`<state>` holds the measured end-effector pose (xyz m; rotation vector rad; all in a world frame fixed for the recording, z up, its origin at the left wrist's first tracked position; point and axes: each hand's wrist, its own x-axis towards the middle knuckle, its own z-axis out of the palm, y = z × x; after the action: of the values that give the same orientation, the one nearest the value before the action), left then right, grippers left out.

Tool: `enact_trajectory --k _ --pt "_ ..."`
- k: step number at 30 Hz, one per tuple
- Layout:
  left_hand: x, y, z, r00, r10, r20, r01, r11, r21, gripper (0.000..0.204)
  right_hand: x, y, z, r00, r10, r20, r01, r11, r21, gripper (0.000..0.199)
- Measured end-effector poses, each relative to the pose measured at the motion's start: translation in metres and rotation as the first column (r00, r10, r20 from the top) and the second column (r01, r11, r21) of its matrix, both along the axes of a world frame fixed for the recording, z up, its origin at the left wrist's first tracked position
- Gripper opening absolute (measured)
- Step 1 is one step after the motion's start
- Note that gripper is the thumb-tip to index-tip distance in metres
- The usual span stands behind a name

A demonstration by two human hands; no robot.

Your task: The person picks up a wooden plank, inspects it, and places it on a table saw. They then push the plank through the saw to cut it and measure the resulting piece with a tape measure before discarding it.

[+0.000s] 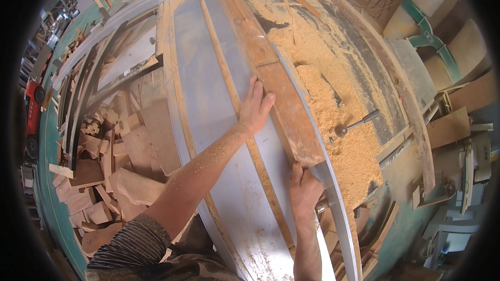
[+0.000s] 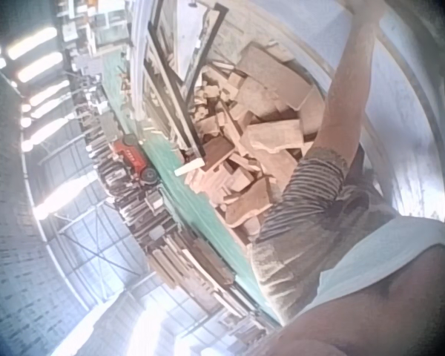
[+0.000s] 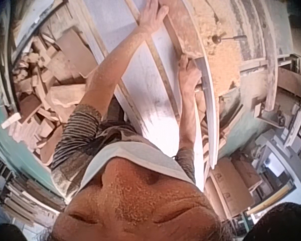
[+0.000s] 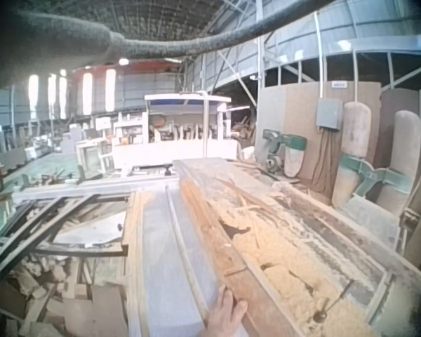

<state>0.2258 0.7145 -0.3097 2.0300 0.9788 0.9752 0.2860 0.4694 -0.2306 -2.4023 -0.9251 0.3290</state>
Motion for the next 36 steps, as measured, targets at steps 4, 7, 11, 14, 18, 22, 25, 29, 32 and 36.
enact_trajectory --k 4,7,11,14,18,22,25,29,32,36 --pt "0.001 0.007 0.0 1.0 -0.018 -0.006 0.018 0.999 -0.046 0.058 -0.001 0.008 0.003 0.999 -0.033 -0.013 0.033 0.999 -0.044 0.052" --pt "0.002 0.012 0.0 1.0 -0.019 -0.024 0.018 0.999 -0.051 0.058 0.001 0.01 -0.006 0.999 -0.034 -0.007 0.034 0.999 -0.028 0.053" --pt "0.001 0.018 -0.006 1.0 0.004 -0.031 -0.004 1.0 -0.008 0.058 0.001 0.016 -0.006 1.0 -0.009 0.01 0.009 1.0 0.002 0.052" --pt "0.002 0.022 -0.008 1.0 0.007 0.005 -0.007 1.0 0.014 0.058 0.001 0.019 -0.009 1.0 -0.001 0.028 0.001 1.0 0.015 0.051" --pt "0.001 0.026 -0.002 1.0 -0.009 -0.015 0.008 1.0 -0.022 0.057 0.001 0.025 -0.007 1.0 0.003 0.017 -0.003 1.0 0.002 0.049" --pt "0.002 0.032 -0.005 1.0 0.005 -0.01 -0.004 1.0 0.005 0.057 0.001 0.029 -0.007 0.999 0.017 0.034 -0.017 1.0 0.013 0.049" --pt "0.003 0.035 -0.007 1.0 0.016 0.002 -0.016 1.0 0.023 0.057 0.003 0.032 -0.01 0.999 0.014 0.037 -0.013 1.0 -0.004 0.048" --pt "0.003 0.04 -0.003 1.0 0.016 0.007 -0.016 1.0 0.005 0.055 0.001 0.042 -0.002 1.0 0.022 0.005 -0.022 1.0 0.001 0.047" --pt "0.001 0.044 -0.007 0.999 0.032 0.038 -0.035 0.997 0.066 0.051 0.0 0.046 -0.001 1.0 0.028 0.0 -0.028 1.0 -0.001 0.045" --pt "0.001 0.047 0.004 1.0 -0.003 -0.024 0.002 1.0 -0.023 0.05 0.002 0.051 -0.003 1.0 0.008 0.004 -0.008 1.0 -0.013 0.044"
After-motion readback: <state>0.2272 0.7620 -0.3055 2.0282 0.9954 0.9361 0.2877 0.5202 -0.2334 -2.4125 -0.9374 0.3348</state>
